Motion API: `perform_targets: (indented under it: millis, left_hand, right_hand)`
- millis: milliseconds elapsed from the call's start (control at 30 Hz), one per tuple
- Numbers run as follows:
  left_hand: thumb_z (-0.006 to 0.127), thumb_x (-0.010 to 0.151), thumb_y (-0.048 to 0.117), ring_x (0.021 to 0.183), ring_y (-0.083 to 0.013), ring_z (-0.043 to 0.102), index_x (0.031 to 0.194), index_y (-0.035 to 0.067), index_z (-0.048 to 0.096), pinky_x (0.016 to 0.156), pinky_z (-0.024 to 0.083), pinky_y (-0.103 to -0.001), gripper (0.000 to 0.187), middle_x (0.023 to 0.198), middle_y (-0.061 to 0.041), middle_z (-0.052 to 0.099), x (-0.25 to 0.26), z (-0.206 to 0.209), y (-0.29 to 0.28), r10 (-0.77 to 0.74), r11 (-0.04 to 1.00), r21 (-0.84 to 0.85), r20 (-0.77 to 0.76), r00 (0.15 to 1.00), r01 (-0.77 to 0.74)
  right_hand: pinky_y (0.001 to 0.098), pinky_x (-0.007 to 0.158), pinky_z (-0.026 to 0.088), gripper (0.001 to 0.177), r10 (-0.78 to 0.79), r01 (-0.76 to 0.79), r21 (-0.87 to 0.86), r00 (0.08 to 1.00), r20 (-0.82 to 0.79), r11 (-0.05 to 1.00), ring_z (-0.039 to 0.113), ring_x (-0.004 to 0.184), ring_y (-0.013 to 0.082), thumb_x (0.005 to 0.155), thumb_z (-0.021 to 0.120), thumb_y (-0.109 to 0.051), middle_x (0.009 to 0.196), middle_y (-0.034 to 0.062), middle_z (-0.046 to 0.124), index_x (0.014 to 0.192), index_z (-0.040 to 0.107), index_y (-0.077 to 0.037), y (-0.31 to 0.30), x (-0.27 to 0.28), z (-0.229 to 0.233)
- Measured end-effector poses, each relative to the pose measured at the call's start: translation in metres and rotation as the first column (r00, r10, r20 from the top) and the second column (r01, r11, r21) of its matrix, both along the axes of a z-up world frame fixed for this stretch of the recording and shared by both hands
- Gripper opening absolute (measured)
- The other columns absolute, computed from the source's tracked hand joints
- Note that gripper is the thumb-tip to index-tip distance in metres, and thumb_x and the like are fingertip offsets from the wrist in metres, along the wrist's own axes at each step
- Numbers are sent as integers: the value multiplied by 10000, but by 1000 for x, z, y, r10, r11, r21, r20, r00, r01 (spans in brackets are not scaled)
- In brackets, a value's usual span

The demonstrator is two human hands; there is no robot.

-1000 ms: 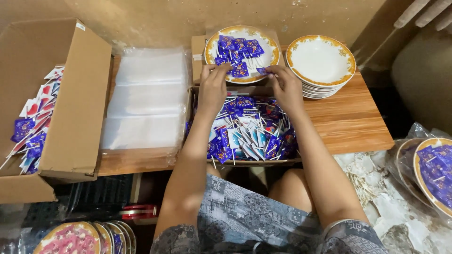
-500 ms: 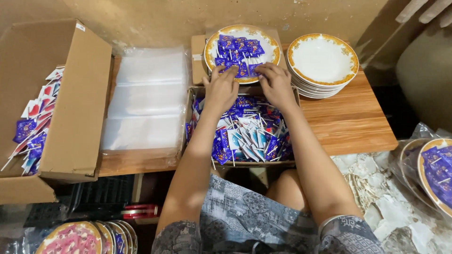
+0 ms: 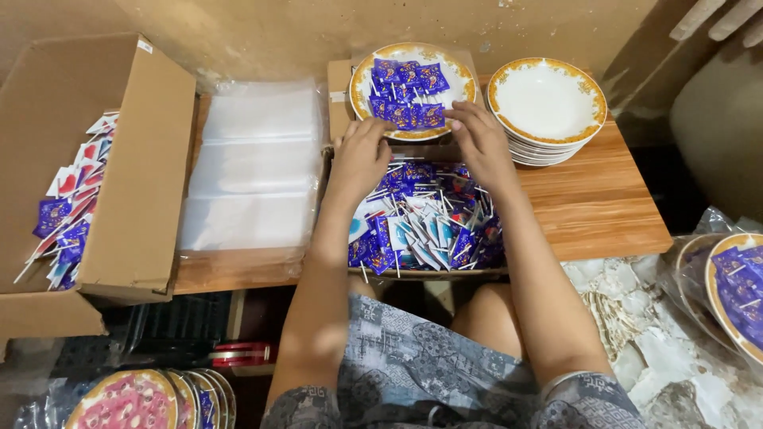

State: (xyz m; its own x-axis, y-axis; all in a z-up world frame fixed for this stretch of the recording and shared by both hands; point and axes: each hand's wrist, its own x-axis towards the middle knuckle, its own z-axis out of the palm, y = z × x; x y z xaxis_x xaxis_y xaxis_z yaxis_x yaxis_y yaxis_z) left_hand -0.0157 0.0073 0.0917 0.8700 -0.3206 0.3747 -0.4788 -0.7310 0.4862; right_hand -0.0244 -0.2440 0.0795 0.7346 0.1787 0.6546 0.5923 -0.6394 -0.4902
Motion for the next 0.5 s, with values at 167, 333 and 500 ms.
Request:
perform_targets:
  millis: [167, 333, 500]
  left_hand:
    - [570, 910, 159, 1118, -324, 654, 1072, 180, 714, 899, 473, -526, 218, 1073, -64, 732, 0, -22, 24, -102, 979, 133, -343, 934, 156]
    - [700, 750, 145, 1047, -352, 717, 1049, 114, 752, 884, 539, -493, 305, 982, -89, 785, -6, -36, 33, -97, 946, 203, -563, 820, 251]
    - [619, 793, 155, 1042, -413, 707, 1047, 110, 761, 896, 556, -490, 294, 1004, -158, 776, 16, -54, 27, -101, 933, 248, -513, 853, 260]
  right_hand:
    - [456, 942, 501, 220, -6, 28, 89, 972, -233, 996, 694, 1081, 320, 1085, 594, -319, 1092, 60, 744, 1181, 752, -201, -16, -36, 22]
    - [435, 823, 519, 157, -49, 68, 38, 931, -362, 997, 722, 915, 325, 981, 737, -271, 910, 122, 752, 1095, 779, -172, -16, -51, 27]
    - [446, 838, 518, 178, -19, 17, -10, 881, -473, 1000, 719, 966, 368, 935, 731, -221, 958, 142, 771, 1083, 775, -131, -10, -59, 34]
